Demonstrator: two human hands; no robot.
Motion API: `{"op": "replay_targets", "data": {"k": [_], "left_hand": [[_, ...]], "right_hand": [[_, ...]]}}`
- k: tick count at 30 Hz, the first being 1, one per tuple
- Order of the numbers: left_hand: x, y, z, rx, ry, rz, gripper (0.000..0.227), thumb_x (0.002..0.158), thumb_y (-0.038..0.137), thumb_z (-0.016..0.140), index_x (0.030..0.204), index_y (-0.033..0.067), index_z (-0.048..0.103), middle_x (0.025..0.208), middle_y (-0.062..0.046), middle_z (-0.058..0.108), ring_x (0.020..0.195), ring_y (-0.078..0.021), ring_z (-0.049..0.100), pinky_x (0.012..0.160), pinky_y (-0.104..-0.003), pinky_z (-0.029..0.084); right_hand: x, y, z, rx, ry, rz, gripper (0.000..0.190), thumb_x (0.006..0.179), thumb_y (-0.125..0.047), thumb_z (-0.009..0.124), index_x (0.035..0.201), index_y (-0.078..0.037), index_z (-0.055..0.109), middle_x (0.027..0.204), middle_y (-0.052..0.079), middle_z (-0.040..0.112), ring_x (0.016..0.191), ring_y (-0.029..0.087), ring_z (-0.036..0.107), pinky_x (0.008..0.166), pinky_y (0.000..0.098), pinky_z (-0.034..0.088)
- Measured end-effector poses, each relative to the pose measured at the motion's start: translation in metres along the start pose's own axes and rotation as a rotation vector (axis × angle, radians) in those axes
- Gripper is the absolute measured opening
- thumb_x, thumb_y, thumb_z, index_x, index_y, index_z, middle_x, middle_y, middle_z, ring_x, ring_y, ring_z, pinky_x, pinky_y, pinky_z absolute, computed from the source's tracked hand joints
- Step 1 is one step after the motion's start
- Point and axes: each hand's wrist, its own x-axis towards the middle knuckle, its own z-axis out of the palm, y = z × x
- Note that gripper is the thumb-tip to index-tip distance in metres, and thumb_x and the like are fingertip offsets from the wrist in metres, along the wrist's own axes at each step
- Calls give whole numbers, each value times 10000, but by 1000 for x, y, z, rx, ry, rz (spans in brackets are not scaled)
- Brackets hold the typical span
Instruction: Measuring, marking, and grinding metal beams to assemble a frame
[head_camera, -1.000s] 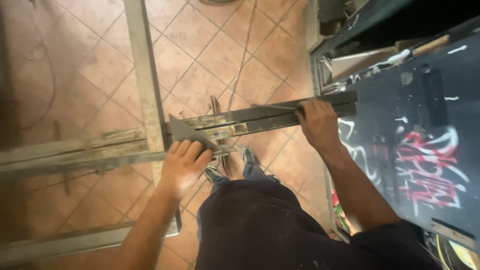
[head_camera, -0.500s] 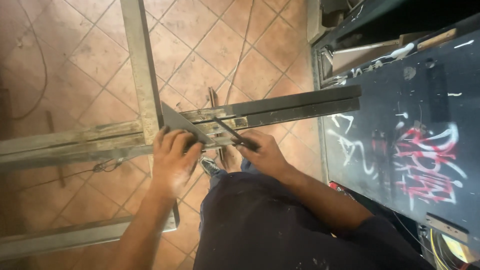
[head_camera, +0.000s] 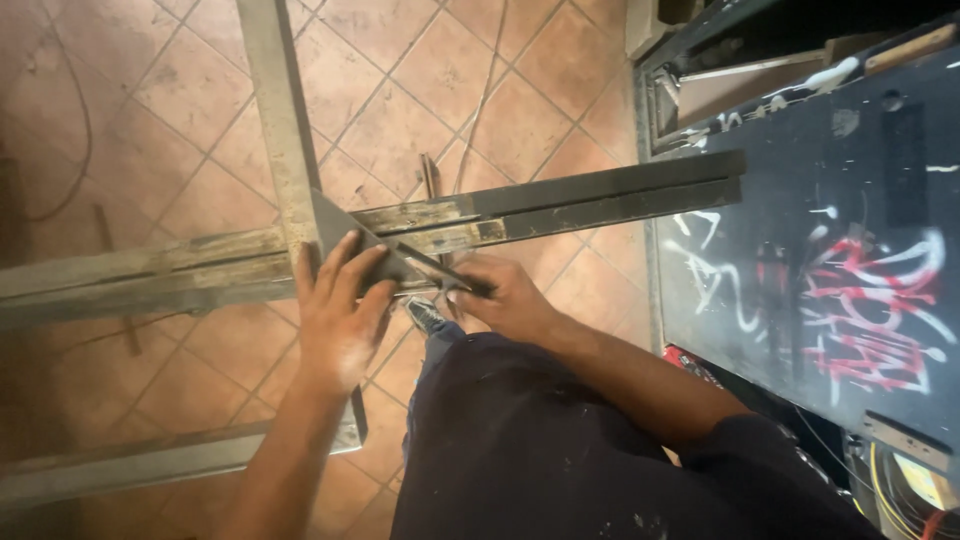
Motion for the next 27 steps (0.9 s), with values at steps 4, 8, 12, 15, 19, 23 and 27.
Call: {"op": "replay_targets", "data": {"k": [4, 8, 12, 15, 19, 23, 27], "left_hand": [[0, 1, -1, -20, 5, -19, 102, 961, 240, 717, 929, 157, 667, 1276, -118, 672, 1295, -426, 614, 1098, -675, 356], [4, 2, -4, -21, -11, -28, 94, 940, 225, 735, 918, 161, 669, 1274, -102, 672, 1294, -409, 620, 1102, -650, 377], [-6, -7, -5, -59, -46, -57, 186, 846, 198, 813, 966, 142, 681, 1305, -116, 659, 1315, -418, 602, 1104, -645, 393], [-28, -36, -17, -122, -128, -74, 552, 716, 229, 892, 1208, 146, 657, 1417, -180, 608, 1364, -437, 554, 1138, -639, 369], [-49, -79, -57, 152, -206, -269, 485, 909, 256, 792, 1331, 98, 614, 1322, -179, 622, 1253, -417, 610, 1107, -604, 411], [-65, -101, -63, 295, -400, -383, 385, 929, 413, 758, 1244, 199, 700, 1121, -33, 679, 1216, -287, 660, 1173, -551, 412], [-86, -118, -44, 199, -392, -424, 322, 897, 390, 772, 1163, 222, 701, 1062, 20, 674, 1204, -234, 640, 1196, -556, 353]], "right_hand": [[12, -16, 4, -8, -4, -26, 150, 866, -121, 779, 991, -46, 746, 915, 164, 721, 885, 378, 727, 795, 442, 565], [12, -15, 5, 123, -6, -5, 204, 896, -194, 789, 1029, -42, 764, 900, 158, 723, 856, 298, 700, 787, 427, 539], [6, -8, 10, 116, 37, 7, 278, 875, -268, 817, 1061, -67, 773, 919, 129, 727, 910, 229, 703, 794, 391, 543], [9, -15, 10, 48, 37, -11, 292, 845, -240, 851, 1064, -63, 773, 894, 132, 724, 854, 277, 720, 778, 390, 555], [13, -23, 11, -176, 89, -99, 274, 872, -270, 828, 1052, -76, 754, 887, 145, 726, 834, 374, 732, 741, 434, 570], [15, -17, 15, -232, 140, -107, 350, 859, -383, 837, 1061, -106, 768, 854, 118, 726, 829, 361, 743, 729, 421, 584], [24, -18, 11, -213, 129, -96, 522, 842, -512, 821, 1157, -106, 723, 879, 118, 751, 842, 343, 752, 735, 442, 586]]}}
